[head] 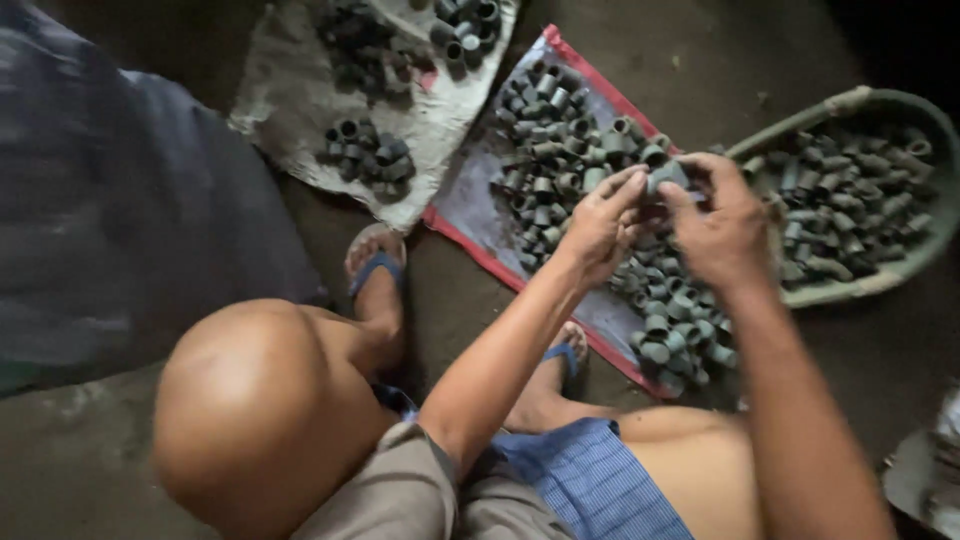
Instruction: The person sits on the floor and sorts small gray pipe fittings by hand, picking them up from a large pile on a red-bordered mat and placing them into a smaller pile on a white sack. The person handles the fittings one by one or in small handfuls, occasionally inspecting them before moving them.
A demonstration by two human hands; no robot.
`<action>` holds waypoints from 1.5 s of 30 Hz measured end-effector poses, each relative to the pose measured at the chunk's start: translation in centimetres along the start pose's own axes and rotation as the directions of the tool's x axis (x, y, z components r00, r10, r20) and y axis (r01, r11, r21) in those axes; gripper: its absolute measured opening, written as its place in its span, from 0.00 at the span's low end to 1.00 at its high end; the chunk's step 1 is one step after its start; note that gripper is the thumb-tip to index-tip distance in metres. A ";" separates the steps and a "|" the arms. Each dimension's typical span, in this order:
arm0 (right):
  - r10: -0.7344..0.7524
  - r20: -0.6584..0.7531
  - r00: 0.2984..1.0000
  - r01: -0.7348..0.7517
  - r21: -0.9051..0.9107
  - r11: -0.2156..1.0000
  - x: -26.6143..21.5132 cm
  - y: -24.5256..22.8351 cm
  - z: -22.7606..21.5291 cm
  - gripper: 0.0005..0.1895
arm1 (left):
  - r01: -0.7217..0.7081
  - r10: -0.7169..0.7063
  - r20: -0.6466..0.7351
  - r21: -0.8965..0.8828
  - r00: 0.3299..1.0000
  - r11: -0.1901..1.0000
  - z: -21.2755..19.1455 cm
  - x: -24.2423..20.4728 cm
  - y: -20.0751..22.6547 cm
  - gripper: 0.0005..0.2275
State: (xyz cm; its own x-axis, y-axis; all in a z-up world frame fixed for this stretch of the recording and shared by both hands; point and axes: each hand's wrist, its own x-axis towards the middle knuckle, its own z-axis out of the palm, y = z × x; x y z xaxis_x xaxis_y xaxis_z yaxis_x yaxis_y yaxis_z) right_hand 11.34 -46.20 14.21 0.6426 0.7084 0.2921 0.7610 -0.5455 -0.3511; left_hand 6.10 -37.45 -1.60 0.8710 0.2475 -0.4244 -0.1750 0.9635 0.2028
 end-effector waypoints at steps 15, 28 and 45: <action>-0.062 -0.072 0.995 0.068 0.092 0.993 -0.5 -0.3 1.9 0.13 | -0.018 0.031 -0.134 0.100 0.991 0.995 1.0 -0.2 1.5 0.11; 0.431 0.361 0.827 -0.559 0.611 0.561 0.5 2.3 4.9 0.17 | -0.088 0.104 -0.169 0.101 0.980 0.991 -5.2 4.2 -1.2 0.19; 0.515 0.636 0.575 -0.772 0.630 0.084 -0.6 2.8 7.5 0.14 | -0.316 0.302 0.094 0.241 0.949 0.918 -2.7 -0.3 2.0 0.19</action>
State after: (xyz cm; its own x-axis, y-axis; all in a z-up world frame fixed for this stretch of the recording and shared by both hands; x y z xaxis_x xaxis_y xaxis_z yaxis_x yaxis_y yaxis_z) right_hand 12.43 -44.83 6.34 0.7045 0.4113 -0.5784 -0.4882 -0.3106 -0.8156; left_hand 4.26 -35.27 -3.43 0.8170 0.5157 -0.2581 -0.3249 0.7814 0.5327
